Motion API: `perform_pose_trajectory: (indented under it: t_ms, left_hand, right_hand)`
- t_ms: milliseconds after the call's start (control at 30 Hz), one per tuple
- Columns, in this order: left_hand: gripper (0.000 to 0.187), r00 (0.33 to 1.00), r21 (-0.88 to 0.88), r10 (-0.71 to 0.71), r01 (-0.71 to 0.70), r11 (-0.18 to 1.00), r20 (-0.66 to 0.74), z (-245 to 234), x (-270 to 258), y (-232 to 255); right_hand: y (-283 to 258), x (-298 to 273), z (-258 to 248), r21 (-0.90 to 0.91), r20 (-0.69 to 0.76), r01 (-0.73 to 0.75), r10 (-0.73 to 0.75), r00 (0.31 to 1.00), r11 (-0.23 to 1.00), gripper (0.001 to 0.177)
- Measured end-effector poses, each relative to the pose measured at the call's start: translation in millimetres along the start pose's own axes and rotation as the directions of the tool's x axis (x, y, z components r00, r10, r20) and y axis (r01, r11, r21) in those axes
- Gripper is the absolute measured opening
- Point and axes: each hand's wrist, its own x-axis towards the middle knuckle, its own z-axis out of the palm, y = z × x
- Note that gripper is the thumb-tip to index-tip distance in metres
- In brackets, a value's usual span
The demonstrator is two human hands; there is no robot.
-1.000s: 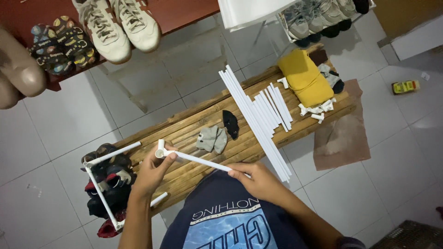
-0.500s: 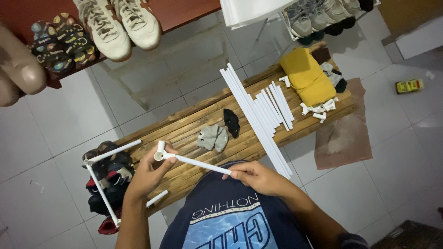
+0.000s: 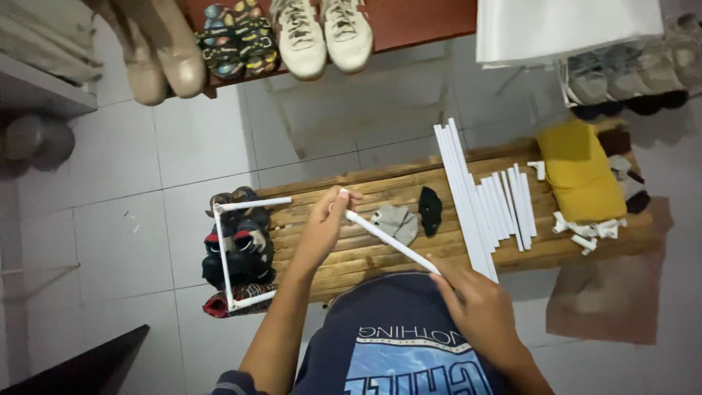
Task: Assembling a modular plastic shoe rack by connecting PVC pipes and joints
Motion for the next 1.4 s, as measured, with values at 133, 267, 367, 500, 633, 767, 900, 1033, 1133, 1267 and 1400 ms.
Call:
perform_pose_trajectory:
  t_ms: [133,267,367,500,633,767,900,1033,1133,1267,1400]
  left_hand:
    - [0.039,0.999,0.098,0.017,-0.012,0.995,-0.046,5,-5,21]
    - [0.037,0.999,0.234,0.022,-0.031,0.972,0.039,10,-3,8]
    - [0.042,0.975,0.204,0.220,-0.222,0.953,0.033,16,-4,8]
    - [0.046,0.993,0.103,0.117,-0.119,0.987,0.032,15,-8,-3]
    - [0.050,0.990,0.063,0.140,-0.141,0.988,0.034,15,-7,-17]
    - [0.042,0.996,0.097,-0.073,0.068,0.993,0.057,11,-4,-28]
    - [0.041,0.981,0.156,0.161,-0.142,0.978,-0.113,17,-8,-29]
    - [0.057,0.922,-0.005,0.066,-0.073,0.997,-0.381,42,-29,-33]
    - [0.062,0.968,-0.080,-0.047,0.028,0.996,-0.248,78,-54,-4]
    - [0.055,0.974,-0.498,-0.187,0.224,0.837,0.125,104,-43,-67]
    - [0.026,0.967,-0.543,-0.254,0.213,0.812,0.000,110,-36,-65]
  right_hand:
    - [1,-3,4,-0.289,-0.032,0.128,-0.144,0.989,0.949,0.039]
    - [1,-8,9,-0.230,0.052,0.042,-0.031,0.998,0.972,0.040]
    - [2,-8,9,-0.200,0.052,0.048,-0.038,0.998,0.979,0.040]
    - [7,-11,14,-0.048,0.068,0.010,-0.007,0.998,0.999,0.034]
    - [9,-10,21,0.284,0.101,-0.084,0.058,0.993,0.955,0.038]
    - [4,-2,22,0.339,0.102,-0.080,0.048,0.994,0.937,0.034]
    - [7,7,34,0.363,0.204,-0.228,0.162,0.966,0.903,0.032]
    - [8,10,55,0.512,0.141,-0.270,0.230,0.963,0.816,0.031]
    - [20,11,62,0.629,0.135,-0.199,0.146,0.980,0.752,0.033]
    - [28,16,71,0.694,0.250,-0.230,0.071,0.966,0.683,0.038]
    - [43,24,65,0.612,0.441,-0.359,0.073,0.895,0.704,0.034]
